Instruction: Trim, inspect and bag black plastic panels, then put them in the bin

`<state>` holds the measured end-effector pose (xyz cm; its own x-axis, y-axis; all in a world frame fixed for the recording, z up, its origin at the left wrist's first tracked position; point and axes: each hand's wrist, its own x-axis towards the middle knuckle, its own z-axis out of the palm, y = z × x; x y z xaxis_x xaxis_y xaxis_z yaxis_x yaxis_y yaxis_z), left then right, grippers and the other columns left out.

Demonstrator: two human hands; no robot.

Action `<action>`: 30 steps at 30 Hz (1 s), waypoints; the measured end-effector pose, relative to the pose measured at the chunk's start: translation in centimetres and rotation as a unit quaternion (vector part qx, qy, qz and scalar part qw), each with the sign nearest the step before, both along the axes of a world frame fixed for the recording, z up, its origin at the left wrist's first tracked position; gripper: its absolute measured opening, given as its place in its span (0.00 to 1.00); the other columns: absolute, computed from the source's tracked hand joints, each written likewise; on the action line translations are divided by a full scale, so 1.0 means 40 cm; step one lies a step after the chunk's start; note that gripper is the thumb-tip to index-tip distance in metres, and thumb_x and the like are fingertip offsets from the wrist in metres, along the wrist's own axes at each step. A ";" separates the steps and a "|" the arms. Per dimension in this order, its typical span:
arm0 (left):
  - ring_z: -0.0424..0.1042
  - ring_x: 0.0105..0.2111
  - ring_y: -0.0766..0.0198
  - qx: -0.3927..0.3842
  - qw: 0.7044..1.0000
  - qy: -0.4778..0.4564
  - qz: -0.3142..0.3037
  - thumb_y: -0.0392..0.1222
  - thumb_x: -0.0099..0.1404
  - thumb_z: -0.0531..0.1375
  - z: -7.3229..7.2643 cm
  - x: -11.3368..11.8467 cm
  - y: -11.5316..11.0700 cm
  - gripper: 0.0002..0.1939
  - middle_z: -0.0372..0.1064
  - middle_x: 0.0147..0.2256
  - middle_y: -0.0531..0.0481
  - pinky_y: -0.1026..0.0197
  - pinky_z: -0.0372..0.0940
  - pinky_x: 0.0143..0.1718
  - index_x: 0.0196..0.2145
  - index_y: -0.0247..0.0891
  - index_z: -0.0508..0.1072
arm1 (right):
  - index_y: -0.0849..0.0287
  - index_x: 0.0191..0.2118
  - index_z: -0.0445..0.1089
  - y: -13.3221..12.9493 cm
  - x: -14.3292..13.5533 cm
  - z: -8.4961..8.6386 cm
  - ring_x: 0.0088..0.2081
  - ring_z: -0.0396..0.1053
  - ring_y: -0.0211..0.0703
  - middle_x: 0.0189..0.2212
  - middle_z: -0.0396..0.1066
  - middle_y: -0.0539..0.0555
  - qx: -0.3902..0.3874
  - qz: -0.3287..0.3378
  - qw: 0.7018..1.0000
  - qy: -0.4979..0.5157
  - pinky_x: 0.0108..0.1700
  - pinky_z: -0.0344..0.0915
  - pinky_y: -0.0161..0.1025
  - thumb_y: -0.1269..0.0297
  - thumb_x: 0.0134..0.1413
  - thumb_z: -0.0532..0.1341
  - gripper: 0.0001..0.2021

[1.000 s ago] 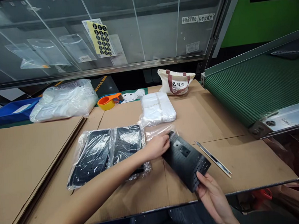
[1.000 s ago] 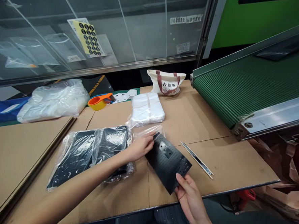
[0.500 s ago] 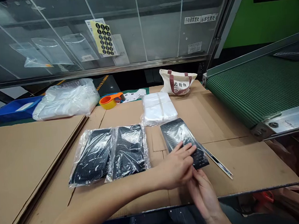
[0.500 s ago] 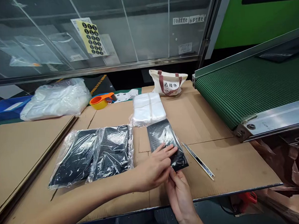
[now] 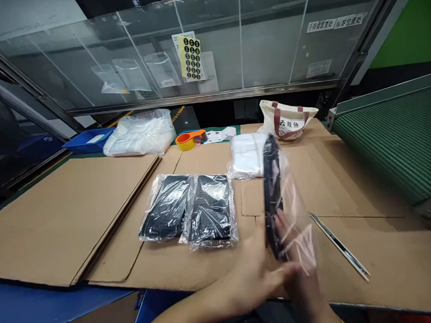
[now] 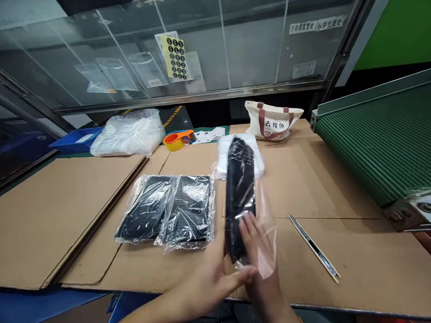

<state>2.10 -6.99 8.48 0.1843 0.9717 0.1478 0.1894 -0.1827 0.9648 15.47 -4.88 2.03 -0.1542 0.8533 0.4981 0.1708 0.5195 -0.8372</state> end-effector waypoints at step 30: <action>0.66 0.12 0.65 -0.052 0.762 -0.203 0.612 0.58 0.38 0.70 -0.147 -0.495 -0.107 0.30 0.66 0.16 0.58 0.68 0.59 0.09 0.29 0.39 0.62 | 0.64 0.47 0.71 -0.022 -0.096 0.058 0.54 0.69 0.46 0.49 0.74 0.62 0.260 0.211 0.919 -0.207 0.52 0.72 0.40 0.75 0.61 0.54 0.13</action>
